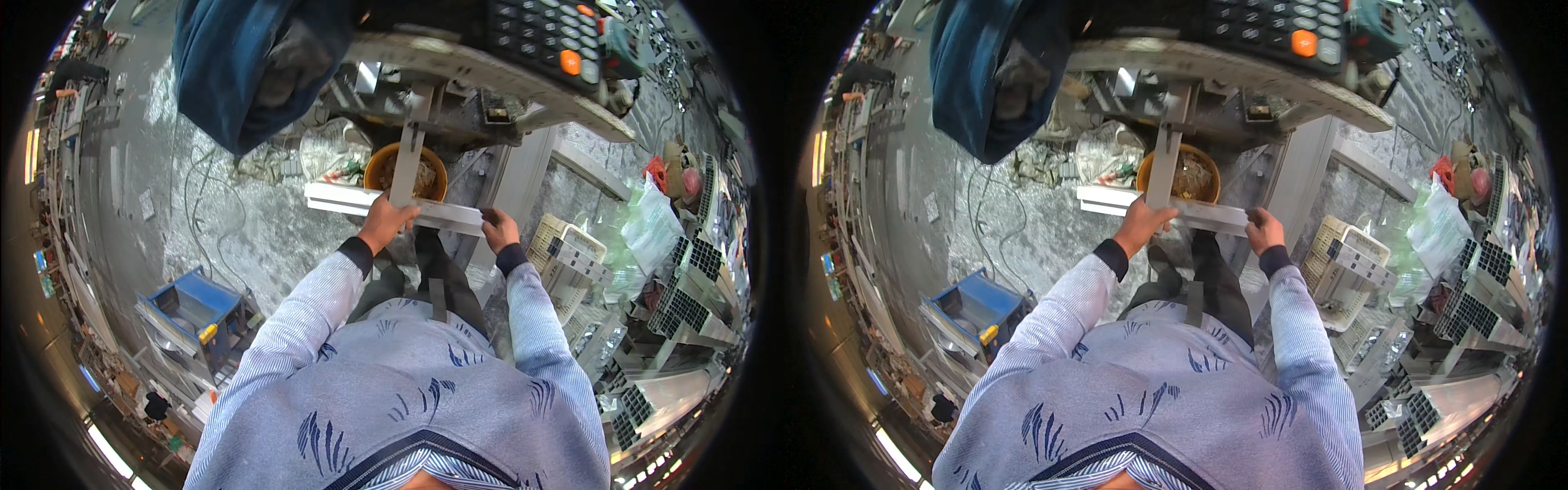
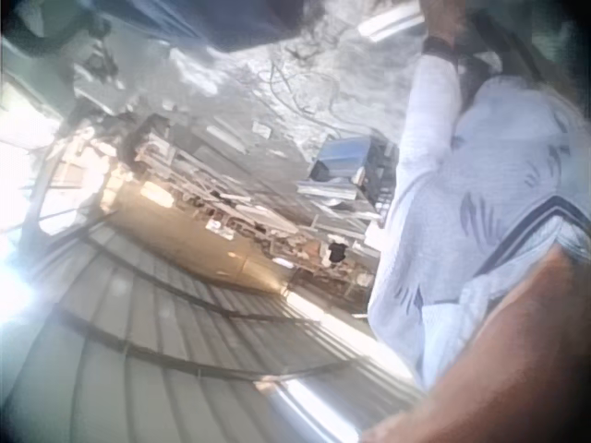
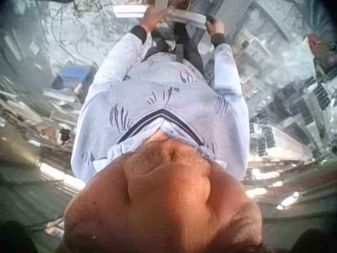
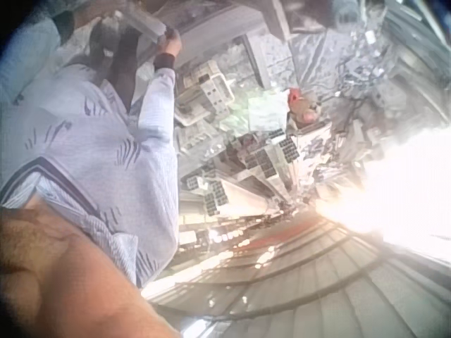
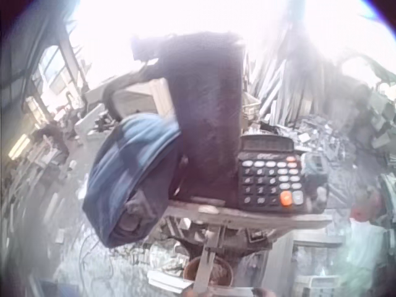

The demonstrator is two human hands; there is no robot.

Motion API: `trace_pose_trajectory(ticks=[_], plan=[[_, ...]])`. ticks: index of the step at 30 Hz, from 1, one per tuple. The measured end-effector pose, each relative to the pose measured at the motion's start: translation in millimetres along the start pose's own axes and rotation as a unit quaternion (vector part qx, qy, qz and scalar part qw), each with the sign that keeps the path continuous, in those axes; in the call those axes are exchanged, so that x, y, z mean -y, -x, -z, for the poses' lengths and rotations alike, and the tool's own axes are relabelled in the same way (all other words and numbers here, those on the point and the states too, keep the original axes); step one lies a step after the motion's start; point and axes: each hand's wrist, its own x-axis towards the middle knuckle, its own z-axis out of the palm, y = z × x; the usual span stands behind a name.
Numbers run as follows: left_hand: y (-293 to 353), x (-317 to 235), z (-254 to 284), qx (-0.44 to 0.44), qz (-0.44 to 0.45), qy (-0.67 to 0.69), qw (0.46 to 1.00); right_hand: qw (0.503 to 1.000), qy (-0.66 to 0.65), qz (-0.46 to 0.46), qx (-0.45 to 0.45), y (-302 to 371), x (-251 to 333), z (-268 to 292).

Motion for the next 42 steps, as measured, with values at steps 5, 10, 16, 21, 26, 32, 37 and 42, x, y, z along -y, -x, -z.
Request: trace_pose_trajectory(ticks=[5,10,16,21,26,32,37,42], plan=[[0.5,-2.1,0.3,0.027,-0.016,-0.01,0.999,0.989,0.094,0.104,0.054,-19.1,52.4,-54.8],[-0.5,4.1,-3.4,-0.019,-0.04,0.006,0.999,0.985,0.124,0.093,0.078,-32.3,85.4,-99.5],[-15.1,18.1,-3.8,-0.003,-0.052,0.011,0.999,0.962,0.201,0.175,0.063,-15.3,82.4,-119.0],[-15.6,17.2,3.1,0.053,-0.066,0.094,0.992,0.989,0.114,0.092,-0.002,-20.7,85.6,-71.3],[-11.7,12.5,1.7,0.058,-0.05,0.105,0.991,0.928,0.259,0.187,-0.194,-50.9,125.5,9.5],[-18.4,18.5,2.0,0.048,-0.059,0.103,0.992,0.863,0.387,0.2,-0.255,-86.4,166.2,45.7],[-17.9,20.0,2.7,0.077,-0.054,0.167,0.981,0.859,0.434,0.126,-0.241,-96.6,175.7,41.9],[-15.6,15.8,-1.1,0.037,-0.044,0.114,0.992,0.854,0.452,0.111,-0.231,-96.7,178.2,41.5]])
